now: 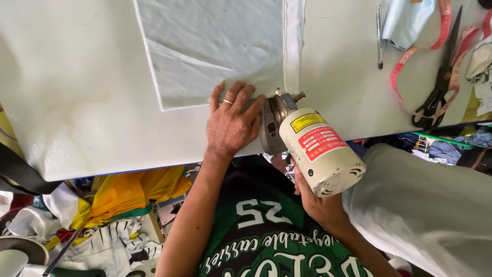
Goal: Measuring fabric with a tape measure, marking it with a pen, and cutting it with scissors and an electric cutter.
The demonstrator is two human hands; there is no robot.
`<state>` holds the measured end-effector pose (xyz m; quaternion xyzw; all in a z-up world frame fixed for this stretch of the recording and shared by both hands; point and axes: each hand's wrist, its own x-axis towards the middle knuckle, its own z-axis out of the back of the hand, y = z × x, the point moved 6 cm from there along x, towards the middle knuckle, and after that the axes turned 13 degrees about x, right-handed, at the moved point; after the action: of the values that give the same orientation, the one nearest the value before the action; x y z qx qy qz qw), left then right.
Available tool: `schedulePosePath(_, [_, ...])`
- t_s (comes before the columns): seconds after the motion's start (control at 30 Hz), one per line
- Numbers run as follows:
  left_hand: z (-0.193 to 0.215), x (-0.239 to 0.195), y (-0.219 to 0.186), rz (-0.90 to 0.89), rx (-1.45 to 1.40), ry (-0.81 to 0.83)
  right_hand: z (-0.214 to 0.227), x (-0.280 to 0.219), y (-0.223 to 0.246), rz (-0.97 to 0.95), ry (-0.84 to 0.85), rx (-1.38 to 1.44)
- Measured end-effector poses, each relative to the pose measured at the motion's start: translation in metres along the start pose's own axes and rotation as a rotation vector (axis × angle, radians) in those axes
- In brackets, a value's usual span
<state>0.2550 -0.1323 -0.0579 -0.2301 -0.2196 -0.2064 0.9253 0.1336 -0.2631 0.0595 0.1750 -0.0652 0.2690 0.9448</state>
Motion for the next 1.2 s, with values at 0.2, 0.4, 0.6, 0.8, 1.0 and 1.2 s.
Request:
schedulePosePath(0.2, [0.011, 0.009, 0.001, -0.068, 0.008, 0.106, -0.035, -0.038, -0.032, -0.769, -0.094, 0.884])
schedulePosePath(0.4, [-0.005, -0.003, 0.002, 0.036, -0.001, 0.065, -0.032, -0.015, -0.034, -0.825, -0.116, 1.012])
schedulePosePath(0.6, [-0.006, -0.003, 0.002, 0.046, -0.009, 0.077, -0.031, -0.003, -0.041, -0.787, -0.081, 1.075])
schedulePosePath(0.8, [-0.005, -0.003, 0.002, 0.048, -0.011, 0.085, -0.028, 0.009, -0.047, -0.747, -0.052, 1.14])
schedulePosePath(1.0, [-0.007, -0.006, 0.003, 0.049, 0.005, 0.099, -0.02, 0.024, -0.054, -0.746, -0.029, 1.106])
schedulePosePath(1.2, [-0.008, -0.006, 0.003, 0.059, 0.0, 0.105, -0.019, 0.036, -0.063, -0.686, 0.02, 0.983])
